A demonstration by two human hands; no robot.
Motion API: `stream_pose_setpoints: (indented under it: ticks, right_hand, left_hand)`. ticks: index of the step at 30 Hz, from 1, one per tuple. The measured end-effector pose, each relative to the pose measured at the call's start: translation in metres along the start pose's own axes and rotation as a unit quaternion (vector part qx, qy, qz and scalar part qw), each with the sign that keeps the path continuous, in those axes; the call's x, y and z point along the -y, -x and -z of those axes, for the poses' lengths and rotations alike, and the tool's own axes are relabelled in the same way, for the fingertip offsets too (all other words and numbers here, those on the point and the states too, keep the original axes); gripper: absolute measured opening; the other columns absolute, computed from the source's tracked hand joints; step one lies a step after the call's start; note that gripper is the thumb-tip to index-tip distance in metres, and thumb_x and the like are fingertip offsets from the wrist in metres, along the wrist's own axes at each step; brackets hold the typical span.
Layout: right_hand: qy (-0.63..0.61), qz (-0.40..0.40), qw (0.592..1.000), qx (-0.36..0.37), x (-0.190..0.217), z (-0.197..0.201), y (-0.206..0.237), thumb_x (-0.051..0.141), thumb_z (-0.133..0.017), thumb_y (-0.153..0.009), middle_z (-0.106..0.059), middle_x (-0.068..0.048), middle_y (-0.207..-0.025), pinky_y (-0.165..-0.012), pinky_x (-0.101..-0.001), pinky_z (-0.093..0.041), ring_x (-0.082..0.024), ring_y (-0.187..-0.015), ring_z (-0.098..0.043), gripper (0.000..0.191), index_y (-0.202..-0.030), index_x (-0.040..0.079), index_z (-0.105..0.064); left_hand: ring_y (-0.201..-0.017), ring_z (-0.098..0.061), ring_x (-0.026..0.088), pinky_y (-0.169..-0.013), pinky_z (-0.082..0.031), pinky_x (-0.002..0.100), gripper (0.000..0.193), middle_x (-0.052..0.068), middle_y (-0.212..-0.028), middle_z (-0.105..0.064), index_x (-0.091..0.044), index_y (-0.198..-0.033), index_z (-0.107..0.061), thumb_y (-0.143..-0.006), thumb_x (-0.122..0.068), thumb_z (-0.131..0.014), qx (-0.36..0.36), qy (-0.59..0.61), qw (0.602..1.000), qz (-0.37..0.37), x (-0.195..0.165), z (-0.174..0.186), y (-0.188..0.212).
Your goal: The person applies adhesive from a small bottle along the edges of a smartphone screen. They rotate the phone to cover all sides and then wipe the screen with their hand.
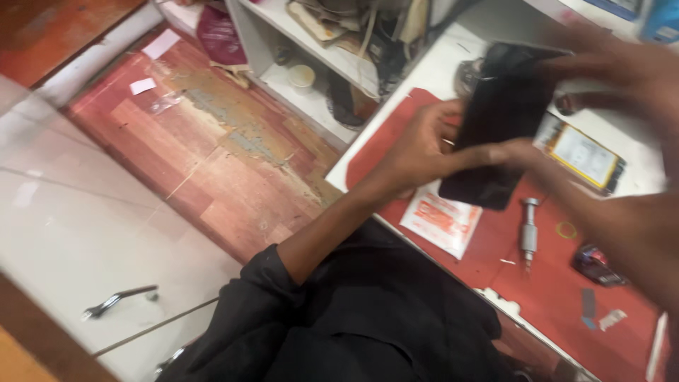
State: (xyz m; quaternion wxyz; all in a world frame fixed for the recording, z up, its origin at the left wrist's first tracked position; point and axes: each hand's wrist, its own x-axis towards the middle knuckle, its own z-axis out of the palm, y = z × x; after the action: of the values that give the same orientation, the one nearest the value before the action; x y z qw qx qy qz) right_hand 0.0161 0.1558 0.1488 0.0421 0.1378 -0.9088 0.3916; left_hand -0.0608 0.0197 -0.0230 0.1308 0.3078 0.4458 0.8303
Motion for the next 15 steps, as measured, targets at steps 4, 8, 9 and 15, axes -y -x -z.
stream_pose_setpoints:
  ticks: [4,8,9,15]
  right_hand:
    - [-0.056,0.219,0.957,0.185,0.080,-0.043,0.004,0.033,-0.075,-0.090,-0.073,-0.004,-0.125,-0.095,-0.0356,-0.061,-0.016,-0.113,-0.070,0.045,-0.131,0.015,-0.065]
    - [-0.056,0.344,0.906,0.241,0.107,-0.069,-0.012,0.035,-0.071,-0.094,-0.073,-0.004,-0.124,-0.095,-0.0346,-0.060,-0.016,-0.112,-0.070,0.041,-0.130,0.016,-0.066]
    - [-0.050,0.350,0.904,0.240,0.103,-0.067,-0.016,0.035,-0.070,-0.095,-0.073,-0.004,-0.124,-0.094,-0.0343,-0.060,-0.015,-0.111,-0.070,0.040,-0.130,0.017,-0.066]
    - [-0.053,0.372,0.900,0.220,0.109,-0.097,-0.030,0.037,-0.065,-0.100,-0.074,-0.003,-0.122,-0.094,-0.0328,-0.058,-0.014,-0.109,-0.071,0.035,-0.130,0.018,-0.067]
  left_hand:
    - [-0.104,-0.074,0.019,-0.094,-0.065,0.034,0.047,0.016,-0.115,-0.073,0.004,-0.132,-0.060,-0.093,-0.009,-0.082,-0.067,0.051,0.996,0.014,0.003,0.000,-0.004]
    - [-0.099,-0.073,0.019,-0.090,-0.065,0.033,0.051,0.015,-0.111,-0.073,0.003,-0.132,-0.058,-0.089,-0.008,-0.082,-0.103,0.076,0.992,0.008,0.005,-0.001,0.002]
    - [-0.098,-0.074,0.019,-0.090,-0.066,0.033,0.050,0.015,-0.111,-0.073,0.004,-0.132,-0.058,-0.089,-0.008,-0.082,-0.114,0.049,0.992,0.014,0.005,0.000,0.003]
    - [-0.099,-0.074,0.019,-0.090,-0.065,0.033,0.049,0.016,-0.111,-0.072,0.004,-0.130,-0.058,-0.089,-0.007,-0.082,-0.153,0.046,0.986,0.046,0.007,0.001,0.005]
